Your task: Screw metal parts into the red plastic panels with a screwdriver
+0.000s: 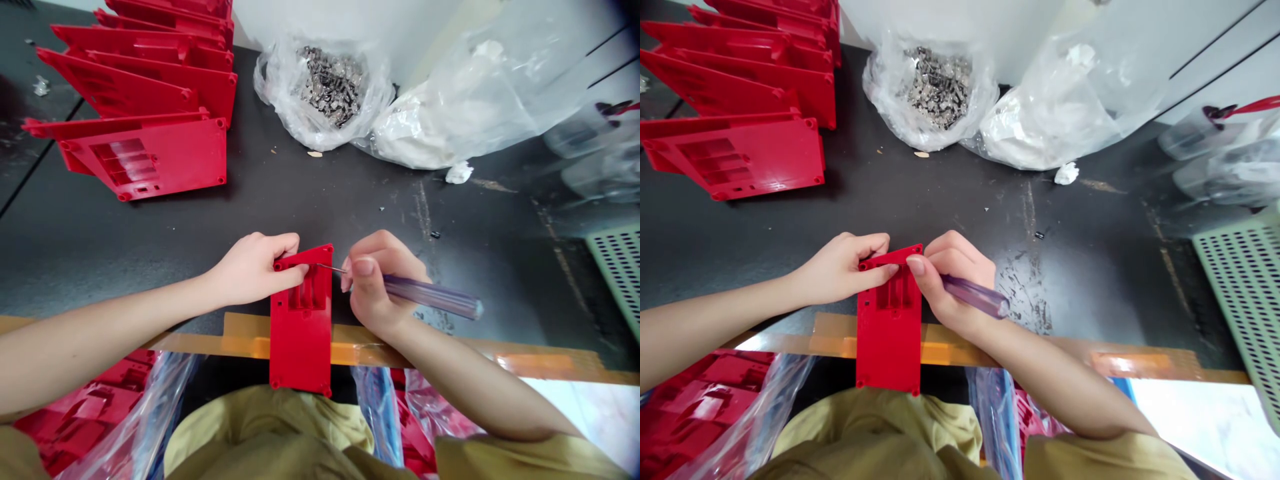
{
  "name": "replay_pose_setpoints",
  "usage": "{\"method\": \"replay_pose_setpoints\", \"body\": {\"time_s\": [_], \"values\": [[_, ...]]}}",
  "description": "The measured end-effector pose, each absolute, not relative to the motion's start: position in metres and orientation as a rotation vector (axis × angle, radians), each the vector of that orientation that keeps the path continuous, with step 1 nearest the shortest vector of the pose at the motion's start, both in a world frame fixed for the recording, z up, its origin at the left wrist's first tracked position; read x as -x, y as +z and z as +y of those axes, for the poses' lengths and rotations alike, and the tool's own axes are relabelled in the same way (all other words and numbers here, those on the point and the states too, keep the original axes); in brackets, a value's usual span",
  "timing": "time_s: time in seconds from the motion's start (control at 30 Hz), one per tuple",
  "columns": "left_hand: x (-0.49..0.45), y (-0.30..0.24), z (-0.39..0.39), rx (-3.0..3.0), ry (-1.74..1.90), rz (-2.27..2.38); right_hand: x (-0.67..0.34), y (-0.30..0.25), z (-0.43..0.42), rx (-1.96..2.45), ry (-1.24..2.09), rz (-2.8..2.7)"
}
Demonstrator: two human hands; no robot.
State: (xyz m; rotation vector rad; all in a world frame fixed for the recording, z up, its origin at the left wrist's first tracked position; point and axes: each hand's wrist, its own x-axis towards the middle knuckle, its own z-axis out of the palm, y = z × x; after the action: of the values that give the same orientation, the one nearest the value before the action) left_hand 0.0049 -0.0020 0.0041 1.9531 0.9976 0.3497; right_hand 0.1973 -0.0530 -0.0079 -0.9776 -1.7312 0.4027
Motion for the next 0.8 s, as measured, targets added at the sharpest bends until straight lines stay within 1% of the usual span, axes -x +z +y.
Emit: {"method": "replay_pose_setpoints", "body": {"time_s": [0.1,0.23,0.5,0.63,0.8], "values": [[-0.005,0.004,-0.002,-1.955,0.356,0.995,-0.194,-0.002,-0.052,0.859,0.364,-1.649],[-0.005,0.003,-0.002,-1.955,0.360,0.990,-0.194,0.006,-0.054,0.929,0.273,-1.766],[-0.006,0.005,-0.001,-1.955,0.332,0.989,-0.199,0.007,-0.056,0.878,0.065,-1.915],[-0.006,0.006,-0.001,-1.949,0.335,0.982,-0.197,0.002,-0.056,0.899,0.085,-1.846],[-0.007,0.007,0.000,-1.927,0.304,1.000,-0.192,-0.005,-0.055,1.022,0.215,-1.710]]}}
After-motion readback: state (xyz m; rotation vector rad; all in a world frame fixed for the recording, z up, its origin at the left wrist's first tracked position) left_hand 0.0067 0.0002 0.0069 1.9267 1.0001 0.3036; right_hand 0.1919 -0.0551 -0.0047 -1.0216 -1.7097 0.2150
